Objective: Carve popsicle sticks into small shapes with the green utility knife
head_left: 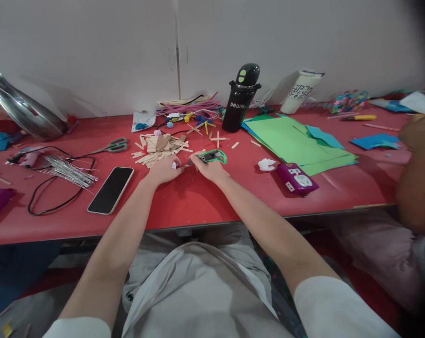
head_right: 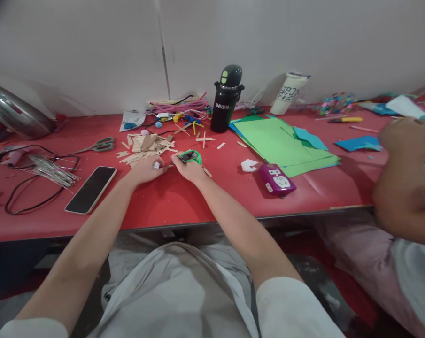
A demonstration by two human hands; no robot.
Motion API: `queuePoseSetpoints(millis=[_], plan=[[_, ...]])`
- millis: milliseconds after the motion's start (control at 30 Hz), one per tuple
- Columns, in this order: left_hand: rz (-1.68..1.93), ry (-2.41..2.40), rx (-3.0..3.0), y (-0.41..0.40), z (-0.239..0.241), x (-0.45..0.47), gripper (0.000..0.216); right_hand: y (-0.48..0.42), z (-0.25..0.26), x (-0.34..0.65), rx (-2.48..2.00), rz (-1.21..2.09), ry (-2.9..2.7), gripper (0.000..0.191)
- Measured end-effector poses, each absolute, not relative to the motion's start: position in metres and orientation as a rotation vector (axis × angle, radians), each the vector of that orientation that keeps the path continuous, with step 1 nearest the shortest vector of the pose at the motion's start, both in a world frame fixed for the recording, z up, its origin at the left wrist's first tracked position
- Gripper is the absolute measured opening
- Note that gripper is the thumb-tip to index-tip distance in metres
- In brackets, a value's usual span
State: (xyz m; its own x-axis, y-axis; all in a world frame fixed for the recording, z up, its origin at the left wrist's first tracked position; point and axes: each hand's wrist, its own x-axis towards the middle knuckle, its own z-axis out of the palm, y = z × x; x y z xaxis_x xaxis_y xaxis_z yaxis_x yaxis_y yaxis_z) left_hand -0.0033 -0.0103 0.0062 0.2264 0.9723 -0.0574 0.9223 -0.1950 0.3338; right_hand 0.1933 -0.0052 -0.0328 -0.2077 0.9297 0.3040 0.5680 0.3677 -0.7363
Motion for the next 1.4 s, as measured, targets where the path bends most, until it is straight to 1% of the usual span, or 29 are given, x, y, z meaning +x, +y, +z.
queuePoseSetpoints(millis=[200,600,800,1133,1400], plan=[[0.251,1.784,2.193,-0.008,0.003,-0.004,0.028,-0.006,-0.029,0.192,-1.308,0.64,-1.889,0.03],[0.252,1.847,2.124,-0.006,0.003,-0.003,0.022,-0.001,-0.03,0.193,-1.22,0.599,-1.88,0.028],[0.222,1.886,2.14,-0.004,-0.001,-0.006,0.026,-0.002,-0.028,0.193,-1.169,0.605,-1.867,0.031],[0.145,1.88,2.197,-0.006,0.002,-0.005,0.031,-0.014,-0.021,0.189,-1.054,0.734,-1.924,0.039],[0.138,1.891,2.187,-0.008,0.005,-0.003,0.03,-0.016,-0.019,0.189,-1.061,0.746,-1.934,0.038]])
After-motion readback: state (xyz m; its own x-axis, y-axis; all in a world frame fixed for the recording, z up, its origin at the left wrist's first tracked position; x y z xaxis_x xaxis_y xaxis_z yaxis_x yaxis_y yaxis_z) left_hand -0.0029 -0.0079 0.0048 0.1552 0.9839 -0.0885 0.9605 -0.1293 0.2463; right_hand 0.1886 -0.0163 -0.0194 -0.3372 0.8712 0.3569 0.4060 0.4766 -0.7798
